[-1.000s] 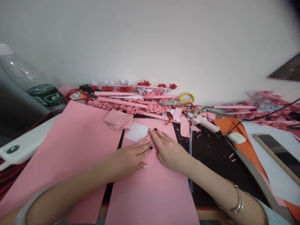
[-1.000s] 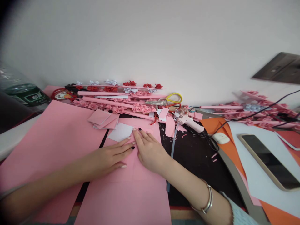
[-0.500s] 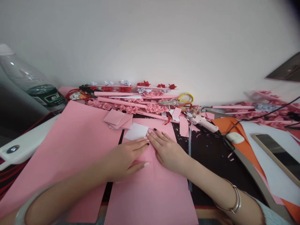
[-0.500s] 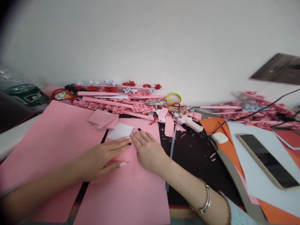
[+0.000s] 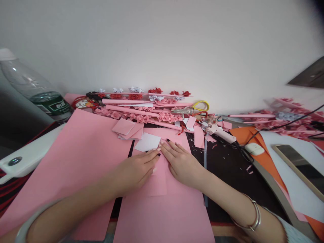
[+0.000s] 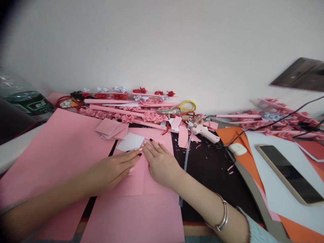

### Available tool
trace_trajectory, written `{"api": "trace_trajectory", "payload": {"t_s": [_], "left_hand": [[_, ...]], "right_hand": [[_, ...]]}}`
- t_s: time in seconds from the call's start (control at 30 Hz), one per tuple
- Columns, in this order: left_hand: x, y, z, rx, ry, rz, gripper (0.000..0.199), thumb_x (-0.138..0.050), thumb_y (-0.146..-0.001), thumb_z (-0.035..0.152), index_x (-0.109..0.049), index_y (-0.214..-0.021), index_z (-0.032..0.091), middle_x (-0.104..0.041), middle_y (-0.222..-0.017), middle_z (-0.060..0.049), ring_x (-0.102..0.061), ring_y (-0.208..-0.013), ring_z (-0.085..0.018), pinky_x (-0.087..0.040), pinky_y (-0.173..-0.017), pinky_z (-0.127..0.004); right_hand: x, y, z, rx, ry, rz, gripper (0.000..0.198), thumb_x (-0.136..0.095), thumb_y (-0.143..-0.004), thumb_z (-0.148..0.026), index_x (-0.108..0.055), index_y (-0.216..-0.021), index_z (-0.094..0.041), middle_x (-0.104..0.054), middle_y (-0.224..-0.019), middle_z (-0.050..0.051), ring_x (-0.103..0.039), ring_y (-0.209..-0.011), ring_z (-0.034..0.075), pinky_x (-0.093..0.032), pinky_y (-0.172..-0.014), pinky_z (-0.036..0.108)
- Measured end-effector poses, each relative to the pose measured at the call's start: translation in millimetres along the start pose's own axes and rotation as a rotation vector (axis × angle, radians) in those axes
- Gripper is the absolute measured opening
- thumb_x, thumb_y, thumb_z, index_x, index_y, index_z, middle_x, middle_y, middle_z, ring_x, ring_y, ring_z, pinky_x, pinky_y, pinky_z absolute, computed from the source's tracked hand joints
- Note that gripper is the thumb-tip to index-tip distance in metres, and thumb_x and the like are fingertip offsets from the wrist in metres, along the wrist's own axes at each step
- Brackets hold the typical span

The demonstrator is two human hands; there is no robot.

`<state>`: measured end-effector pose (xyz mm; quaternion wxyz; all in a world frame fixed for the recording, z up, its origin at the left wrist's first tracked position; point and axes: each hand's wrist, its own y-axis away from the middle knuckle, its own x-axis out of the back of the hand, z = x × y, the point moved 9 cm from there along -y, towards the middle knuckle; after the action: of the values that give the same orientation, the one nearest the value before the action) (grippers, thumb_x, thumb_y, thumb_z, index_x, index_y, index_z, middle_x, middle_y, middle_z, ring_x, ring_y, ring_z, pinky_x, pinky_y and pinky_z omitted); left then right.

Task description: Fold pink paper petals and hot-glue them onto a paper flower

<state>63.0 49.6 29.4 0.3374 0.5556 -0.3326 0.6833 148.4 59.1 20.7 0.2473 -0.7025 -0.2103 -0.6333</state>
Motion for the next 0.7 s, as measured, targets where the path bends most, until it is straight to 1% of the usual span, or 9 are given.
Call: {"api": "trace_trajectory", "payload": {"t_s": [0.07,0.2,0.27,0.4,0.53,0.6,0.7], "left_hand": [[0,-1,2,-0.005,-0.035,-0.001,0.039,-0.032,-0.093,0.019,-0.049,-0.127,0.009,-0.041,-0.139,-0.013,-0.04,-0.128,-0.022,-0.034,-0.107,-0.035],[-3,-3,4,-0.001,-0.074,-0.029,0.042,-0.031,-0.093,0.019,-0.045,-0.129,0.005,-0.041,-0.138,-0.017,-0.039,-0.128,-0.025,-0.034,-0.106,-0.037],[-5,-5,4,0.017,-0.084,-0.04,0.043,-0.031,-0.092,0.019,-0.042,-0.131,0.004,-0.039,-0.14,-0.017,-0.036,-0.13,-0.026,-0.032,-0.107,-0.038],[-11,-9,2,0.063,-0.085,-0.064,0.046,-0.031,-0.092,0.021,-0.036,-0.135,0.006,-0.032,-0.144,-0.015,-0.028,-0.134,-0.026,-0.028,-0.108,-0.04],[-14,-12,0,0.095,-0.101,-0.076,0.048,-0.03,-0.093,0.022,-0.032,-0.138,0.006,-0.028,-0.146,-0.014,-0.022,-0.136,-0.027,-0.025,-0.108,-0.043],[-13,-13,0,0.103,-0.112,-0.074,0.048,-0.029,-0.093,0.022,-0.032,-0.138,0.007,-0.028,-0.146,-0.014,-0.022,-0.136,-0.028,-0.026,-0.108,-0.044],[-10,-10,1,0.122,-0.108,-0.071,0.047,-0.028,-0.092,0.021,-0.037,-0.136,0.007,-0.034,-0.143,-0.014,-0.027,-0.134,-0.029,-0.028,-0.106,-0.046]], "right_hand": [[0,0,0,-0.001,-0.011,0.003,0.059,-0.036,-0.08,-0.009,-0.034,-0.139,-0.009,-0.032,-0.145,0.012,-0.02,-0.136,0.025,-0.025,-0.11,0.044],[3,1,3,-0.028,-0.035,0.033,0.066,-0.036,-0.078,-0.008,-0.021,-0.142,-0.004,-0.029,-0.146,0.015,-0.022,-0.136,0.024,-0.027,-0.109,0.043],[4,1,3,-0.034,-0.038,0.043,0.068,-0.036,-0.077,-0.007,-0.018,-0.143,-0.002,-0.029,-0.146,0.017,-0.023,-0.135,0.025,-0.027,-0.109,0.043],[3,0,2,-0.034,-0.035,0.034,0.067,-0.035,-0.077,-0.007,-0.02,-0.142,-0.002,-0.031,-0.145,0.017,-0.024,-0.135,0.025,-0.027,-0.109,0.043],[1,0,2,-0.039,-0.029,0.028,0.065,-0.034,-0.078,-0.008,-0.021,-0.142,-0.001,-0.032,-0.144,0.017,-0.023,-0.135,0.025,-0.026,-0.109,0.042],[2,-1,2,-0.037,-0.032,0.031,0.065,-0.035,-0.078,-0.008,-0.021,-0.142,-0.002,-0.032,-0.144,0.017,-0.023,-0.135,0.025,-0.026,-0.109,0.043],[4,0,2,-0.036,-0.04,0.044,0.066,-0.035,-0.078,-0.008,-0.019,-0.142,-0.003,-0.032,-0.144,0.017,-0.023,-0.135,0.025,-0.027,-0.109,0.044]]}}
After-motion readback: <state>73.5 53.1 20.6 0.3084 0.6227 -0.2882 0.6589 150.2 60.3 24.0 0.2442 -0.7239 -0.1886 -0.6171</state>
